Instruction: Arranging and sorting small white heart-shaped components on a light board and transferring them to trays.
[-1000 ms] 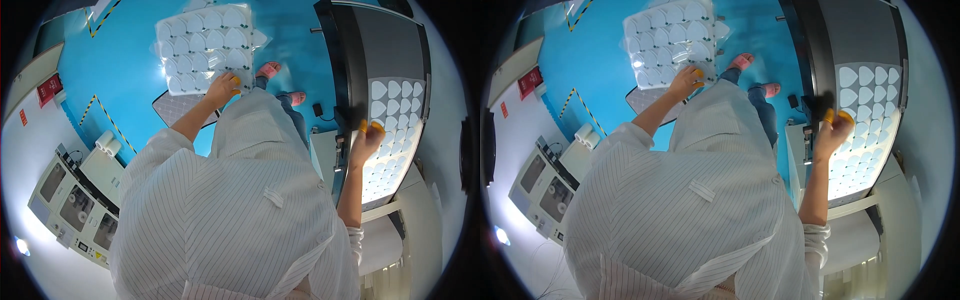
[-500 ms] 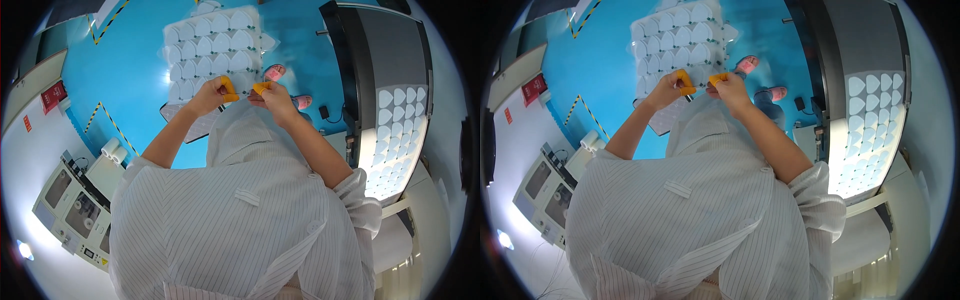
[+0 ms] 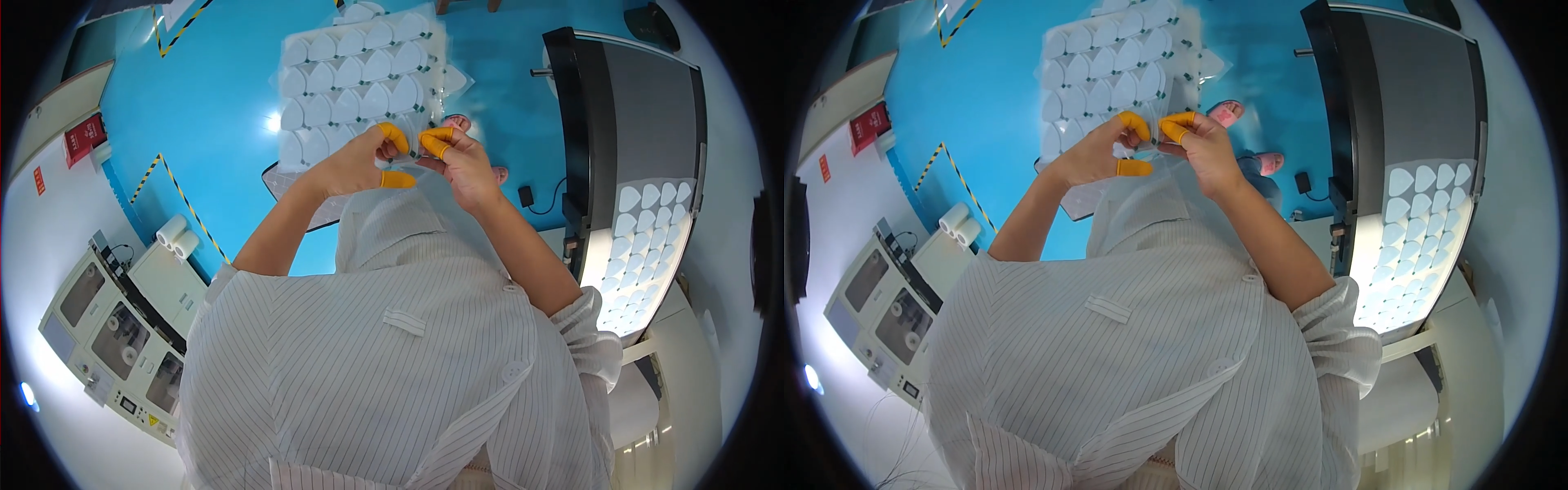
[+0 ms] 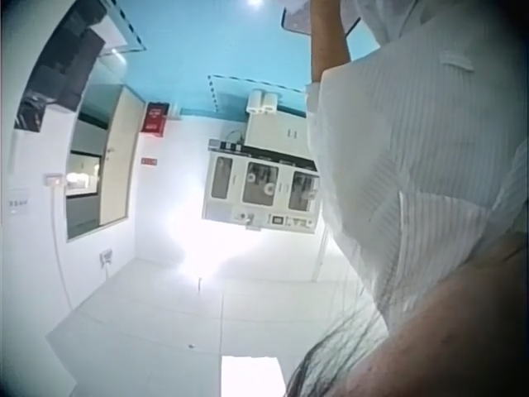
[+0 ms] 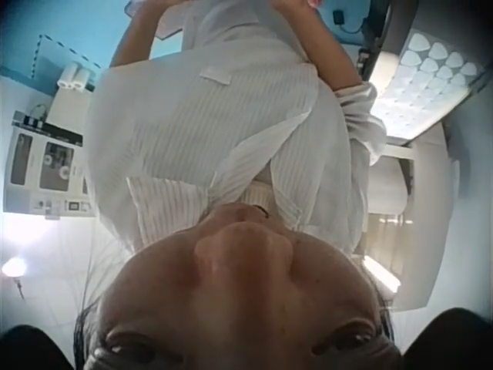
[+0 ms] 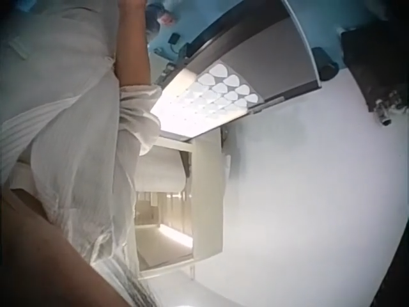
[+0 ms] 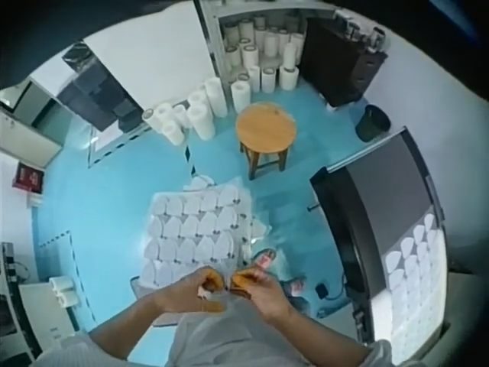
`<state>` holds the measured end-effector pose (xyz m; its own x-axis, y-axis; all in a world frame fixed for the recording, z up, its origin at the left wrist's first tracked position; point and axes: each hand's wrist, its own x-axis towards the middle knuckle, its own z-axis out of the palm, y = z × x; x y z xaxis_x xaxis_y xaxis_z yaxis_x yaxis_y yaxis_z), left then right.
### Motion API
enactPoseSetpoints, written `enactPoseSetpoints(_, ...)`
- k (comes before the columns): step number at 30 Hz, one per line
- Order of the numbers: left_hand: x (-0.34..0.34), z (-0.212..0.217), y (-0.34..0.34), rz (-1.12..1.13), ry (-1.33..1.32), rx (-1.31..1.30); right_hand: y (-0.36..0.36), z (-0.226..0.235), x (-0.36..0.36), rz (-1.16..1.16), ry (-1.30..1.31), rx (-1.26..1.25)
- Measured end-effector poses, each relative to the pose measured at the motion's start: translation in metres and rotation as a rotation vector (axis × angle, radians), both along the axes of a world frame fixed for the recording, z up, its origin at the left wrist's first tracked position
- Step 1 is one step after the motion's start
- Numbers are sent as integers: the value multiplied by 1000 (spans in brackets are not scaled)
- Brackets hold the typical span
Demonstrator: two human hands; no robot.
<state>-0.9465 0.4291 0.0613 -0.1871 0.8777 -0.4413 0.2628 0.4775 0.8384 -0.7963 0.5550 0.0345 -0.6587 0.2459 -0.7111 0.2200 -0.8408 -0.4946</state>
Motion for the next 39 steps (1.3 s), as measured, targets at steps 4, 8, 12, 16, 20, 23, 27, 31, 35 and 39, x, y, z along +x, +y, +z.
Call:
enactPoseSetpoints(4,-5,-6,14,258,6,-172,-9,-3,-16,88,79,91)
enactPoseSetpoints(8,-17,-7,15,387,-69,-306,-15,-4,-26,84,109,87)
enactPoseSetpoints(12,-32,-3,12,339,-221,-345,-17,-9,-28,143,82,95)
enactPoseSetpoints(16,-53,-13,6,288,-227,-265,-24,-8,-36,103,34,84)
enactPoseSetpoints(20,-125,-39,-39,687,-216,30,-29,-34,-30,175,-220,213)
enactPoseSetpoints(23,-220,-25,-93,779,-335,441,-17,-61,-17,235,-365,64)
enactPoseSetpoints(27,-271,89,-73,916,-302,580,-2,-80,-17,393,-546,253)
enactPoseSetpoints(31,-211,162,-15,413,251,274,19,10,-79,402,-5,725)
enactPoseSetpoints(35,-97,179,73,-285,337,365,45,147,-107,142,255,288)
enactPoseSetpoints(39,-41,185,113,-319,157,384,72,176,-76,-19,222,474)
